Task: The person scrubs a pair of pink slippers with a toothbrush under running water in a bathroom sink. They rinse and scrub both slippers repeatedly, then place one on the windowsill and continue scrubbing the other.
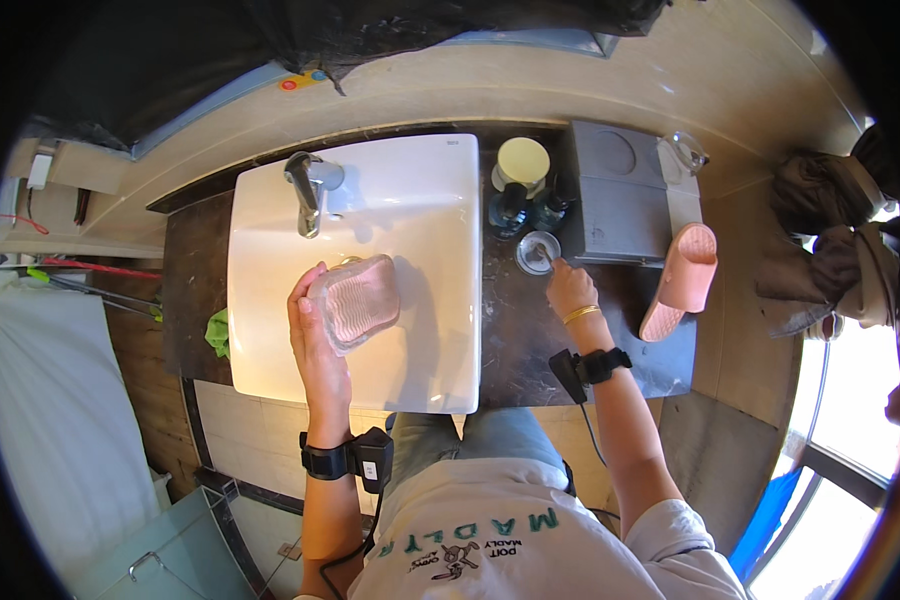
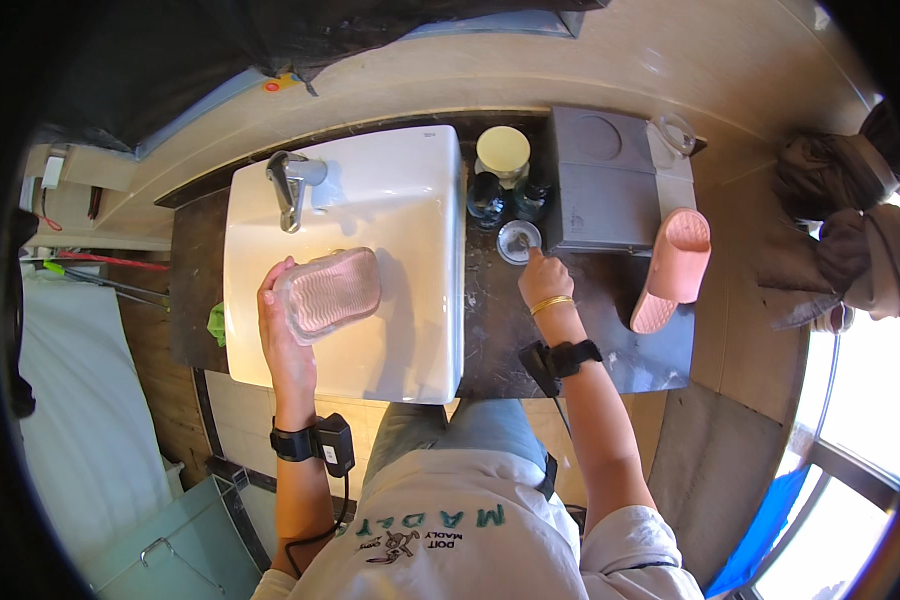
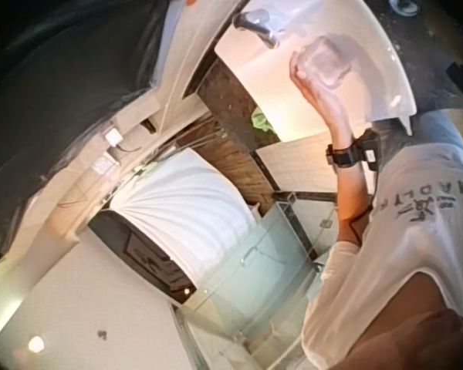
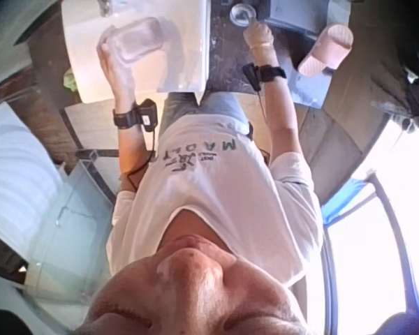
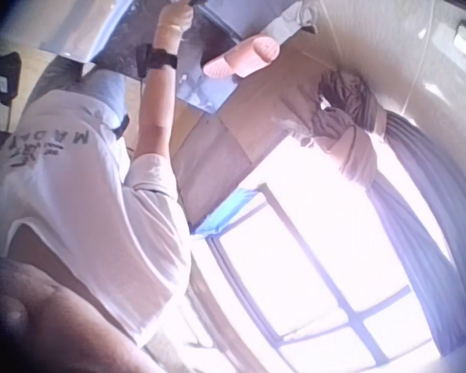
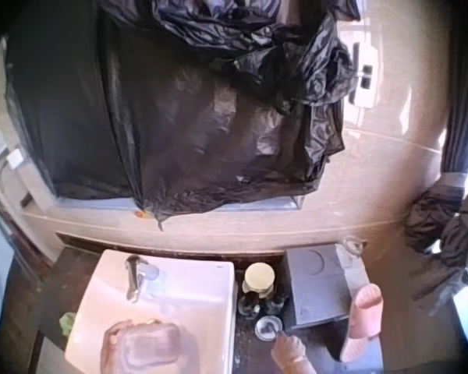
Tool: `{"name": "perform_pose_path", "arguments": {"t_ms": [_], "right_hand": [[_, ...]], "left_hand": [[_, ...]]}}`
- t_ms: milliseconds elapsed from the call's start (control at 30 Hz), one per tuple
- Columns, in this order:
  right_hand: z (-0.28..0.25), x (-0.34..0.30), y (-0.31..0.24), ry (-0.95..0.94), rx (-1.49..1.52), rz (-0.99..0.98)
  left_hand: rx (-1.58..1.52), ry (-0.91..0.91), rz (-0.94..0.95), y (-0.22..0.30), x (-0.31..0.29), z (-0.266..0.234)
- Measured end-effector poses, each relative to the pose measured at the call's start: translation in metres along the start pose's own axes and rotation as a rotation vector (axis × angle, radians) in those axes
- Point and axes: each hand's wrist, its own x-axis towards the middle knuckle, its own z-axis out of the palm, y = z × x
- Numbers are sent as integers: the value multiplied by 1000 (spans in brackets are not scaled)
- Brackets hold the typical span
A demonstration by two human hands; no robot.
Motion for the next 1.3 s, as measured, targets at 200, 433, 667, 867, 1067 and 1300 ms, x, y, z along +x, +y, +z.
{"name": "perform_pose_path", "arguments": {"t_ms": [200, 433, 667, 867, 1067, 1300], "right_hand": [[-25, -24, -3, -26, 127, -165], [-86, -114, -88, -97, 704, -460], [-67, -143, -151, -235, 881, -780], [-43, -128, -174, -132, 859, -747], [-26, -137, -172, -178, 928, -873], [-32, -138, -177, -340, 900, -747]], "left_hand": [[-84, 34, -15, -2, -3, -15], [-112, 63, 5, -6, -5, -20], [-108, 110, -8, -4, -8, -23], [-181, 108, -71, -5, -15, -25], [-153, 164, -39, -7, -14, -31], [-120, 167, -31, -6, -15, -33]]}}
